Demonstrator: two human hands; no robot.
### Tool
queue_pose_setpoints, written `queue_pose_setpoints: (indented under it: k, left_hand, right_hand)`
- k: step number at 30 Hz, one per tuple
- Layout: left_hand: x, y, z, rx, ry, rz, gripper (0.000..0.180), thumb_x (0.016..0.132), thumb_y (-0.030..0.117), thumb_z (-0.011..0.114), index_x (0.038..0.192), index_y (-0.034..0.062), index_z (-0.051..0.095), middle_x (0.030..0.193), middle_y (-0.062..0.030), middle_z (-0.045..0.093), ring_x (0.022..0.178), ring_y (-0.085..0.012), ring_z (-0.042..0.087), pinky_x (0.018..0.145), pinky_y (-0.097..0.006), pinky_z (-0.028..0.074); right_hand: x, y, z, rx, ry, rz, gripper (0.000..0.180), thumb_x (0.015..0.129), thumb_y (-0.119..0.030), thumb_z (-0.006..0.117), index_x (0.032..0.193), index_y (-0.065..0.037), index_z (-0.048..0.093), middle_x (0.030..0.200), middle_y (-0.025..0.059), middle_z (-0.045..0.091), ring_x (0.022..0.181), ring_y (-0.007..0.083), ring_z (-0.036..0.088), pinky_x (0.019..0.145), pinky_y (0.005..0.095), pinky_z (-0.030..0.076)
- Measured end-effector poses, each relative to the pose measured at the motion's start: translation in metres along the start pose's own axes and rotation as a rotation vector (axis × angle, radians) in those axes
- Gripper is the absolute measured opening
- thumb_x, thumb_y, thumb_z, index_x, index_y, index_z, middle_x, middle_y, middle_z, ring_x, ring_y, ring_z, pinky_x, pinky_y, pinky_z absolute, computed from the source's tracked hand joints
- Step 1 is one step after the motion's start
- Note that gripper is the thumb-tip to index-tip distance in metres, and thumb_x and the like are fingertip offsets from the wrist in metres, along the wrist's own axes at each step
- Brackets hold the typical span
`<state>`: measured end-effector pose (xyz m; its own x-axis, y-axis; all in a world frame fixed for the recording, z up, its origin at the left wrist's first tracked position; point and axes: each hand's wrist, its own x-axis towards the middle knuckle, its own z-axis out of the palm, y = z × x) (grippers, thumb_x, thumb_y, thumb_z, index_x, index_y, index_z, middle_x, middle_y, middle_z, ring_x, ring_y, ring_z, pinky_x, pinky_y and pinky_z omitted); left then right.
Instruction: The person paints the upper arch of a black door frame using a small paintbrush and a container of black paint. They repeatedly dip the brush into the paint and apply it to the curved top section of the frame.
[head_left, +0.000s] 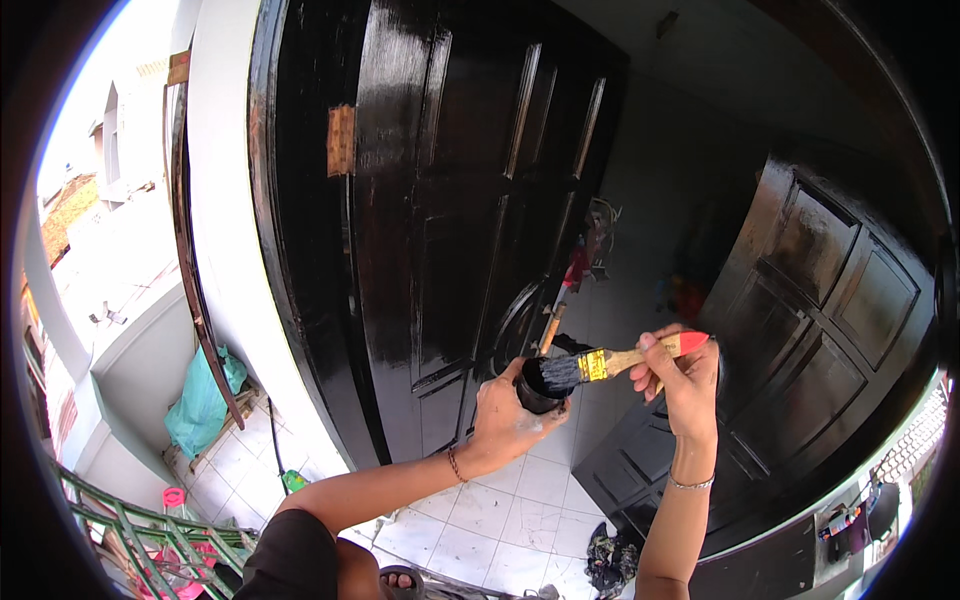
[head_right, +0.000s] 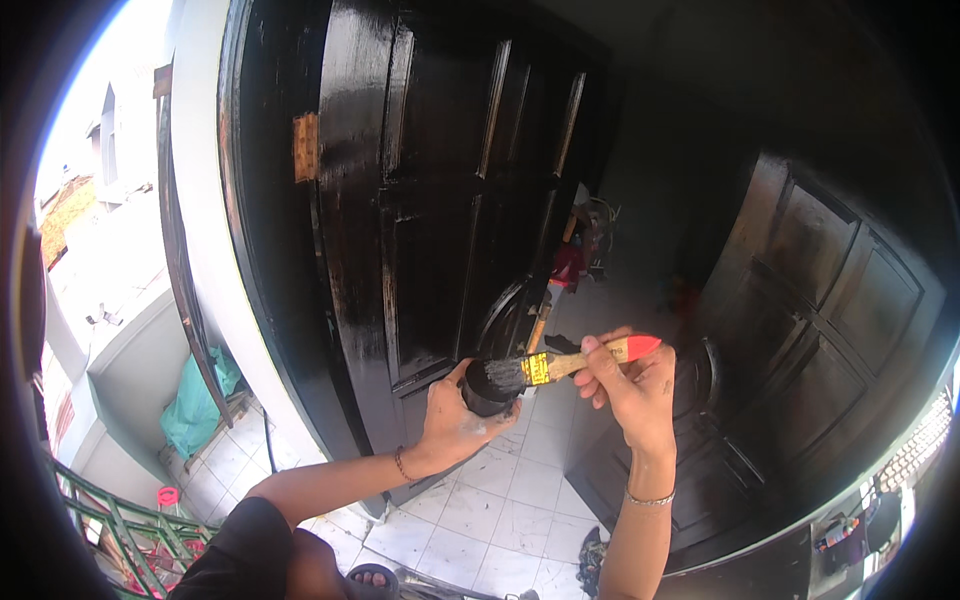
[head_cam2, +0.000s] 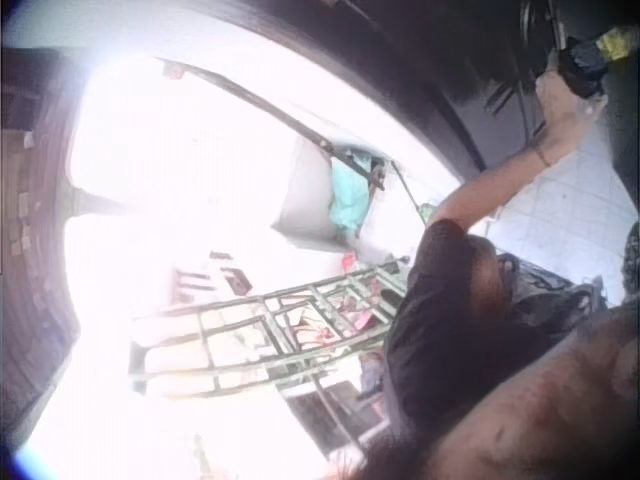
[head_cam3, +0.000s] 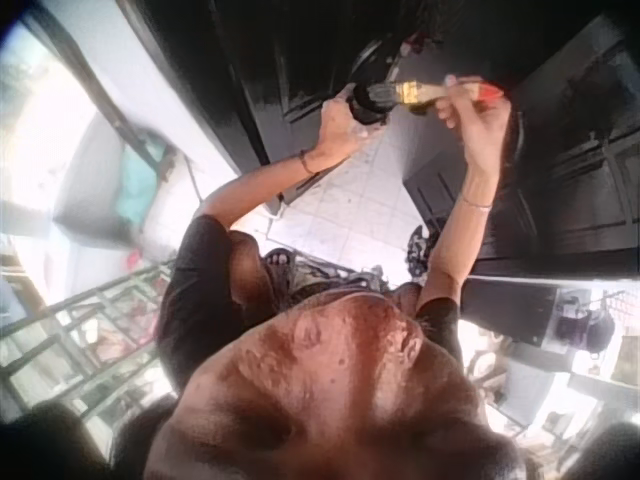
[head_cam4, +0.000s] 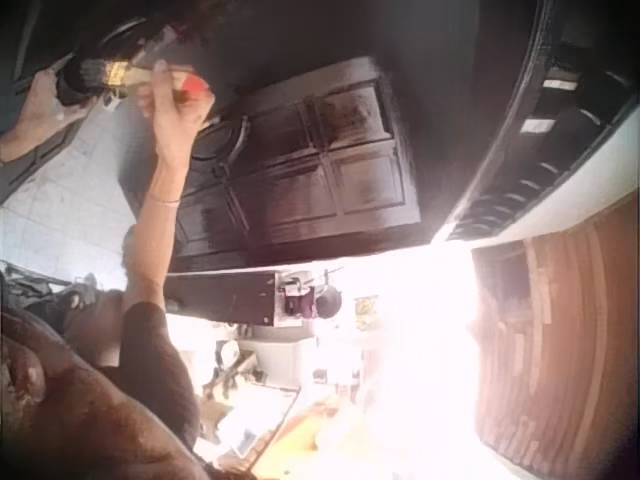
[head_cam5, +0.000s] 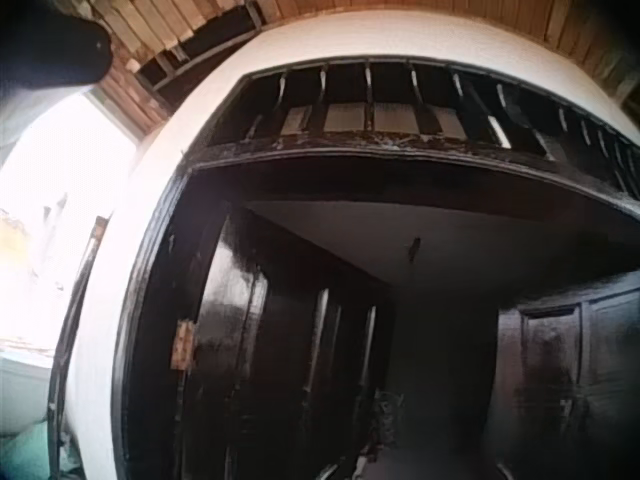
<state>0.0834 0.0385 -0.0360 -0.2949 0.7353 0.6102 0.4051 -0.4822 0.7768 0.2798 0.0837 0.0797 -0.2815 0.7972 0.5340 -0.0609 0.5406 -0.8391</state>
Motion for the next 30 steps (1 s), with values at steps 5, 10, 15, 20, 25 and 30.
queue_pose_setpoints:
  k: [5, 10, 15, 20, 25, 30]
  left_hand:
    - [-0.003, 0.014, -0.002, -0.033, -0.055, -0.059, 0.048, 0.073, 0.021, 0.087, 0.108, -0.0046, 0.065, 0.092, -0.0122, 0.076, 0.081, -0.0168, 0.073, 0.080, -0.030, 0.059]
    - [0.000, 0.012, -0.002, -0.015, -0.041, -0.010, 0.051, 0.075, 0.022, 0.086, 0.111, -0.0049, 0.063, 0.089, -0.0138, 0.076, 0.079, -0.0225, 0.076, 0.079, -0.032, 0.060]
    - [0.003, 0.013, -0.001, -0.006, -0.040, -0.014, 0.050, 0.074, 0.022, 0.086, 0.109, -0.0040, 0.063, 0.089, -0.0126, 0.076, 0.080, -0.0211, 0.076, 0.079, -0.032, 0.060]
    - [0.007, 0.016, 0.000, -0.055, -0.005, -0.014, 0.046, 0.073, 0.022, 0.087, 0.106, -0.0023, 0.066, 0.086, -0.0105, 0.077, 0.077, -0.0201, 0.076, 0.077, -0.032, 0.060]
    - [0.035, 0.035, -0.004, -0.093, 0.024, -0.012, 0.045, 0.073, 0.023, 0.087, 0.104, -0.0019, 0.067, 0.082, -0.0081, 0.076, 0.075, -0.0197, 0.075, 0.076, -0.031, 0.059]
    - [0.059, 0.062, -0.010, -0.030, 0.017, 0.038, 0.044, 0.074, 0.025, 0.087, 0.104, -0.0023, 0.069, 0.082, -0.0091, 0.076, 0.076, -0.0195, 0.075, 0.078, -0.032, 0.059]
  right_hand:
    - [-0.002, -0.004, -0.008, -0.028, -0.008, 0.026, 0.019, 0.097, -0.015, 0.075, 0.088, 0.000, 0.069, 0.066, 0.0093, 0.070, 0.051, 0.0116, 0.065, 0.044, 0.0224, 0.048]
    - [0.000, -0.003, -0.008, 0.013, 0.012, 0.069, 0.022, 0.097, -0.018, 0.075, 0.088, -0.001, 0.067, 0.065, 0.0104, 0.070, 0.050, 0.0127, 0.065, 0.044, 0.0230, 0.049]
    - [0.002, -0.002, -0.011, 0.031, 0.012, 0.106, 0.025, 0.098, -0.021, 0.076, 0.086, -0.001, 0.067, 0.065, 0.0112, 0.070, 0.050, 0.0135, 0.066, 0.044, 0.0231, 0.050]
    - [0.004, 0.002, -0.016, 0.111, 0.092, 0.200, 0.029, 0.098, -0.026, 0.075, 0.084, -0.001, 0.068, 0.067, 0.0119, 0.071, 0.050, 0.0147, 0.067, 0.045, 0.0229, 0.052]
    - [0.011, 0.002, -0.019, 0.275, 0.153, 0.238, 0.038, 0.101, -0.034, 0.073, 0.083, -0.001, 0.070, 0.068, 0.0134, 0.073, 0.052, 0.0165, 0.069, 0.046, 0.0225, 0.055]
    - [0.016, -0.033, -0.015, 0.272, 0.187, 0.176, 0.039, 0.102, -0.036, 0.071, 0.091, 0.001, 0.066, 0.078, 0.0193, 0.075, 0.061, 0.0213, 0.075, 0.053, 0.0257, 0.061]
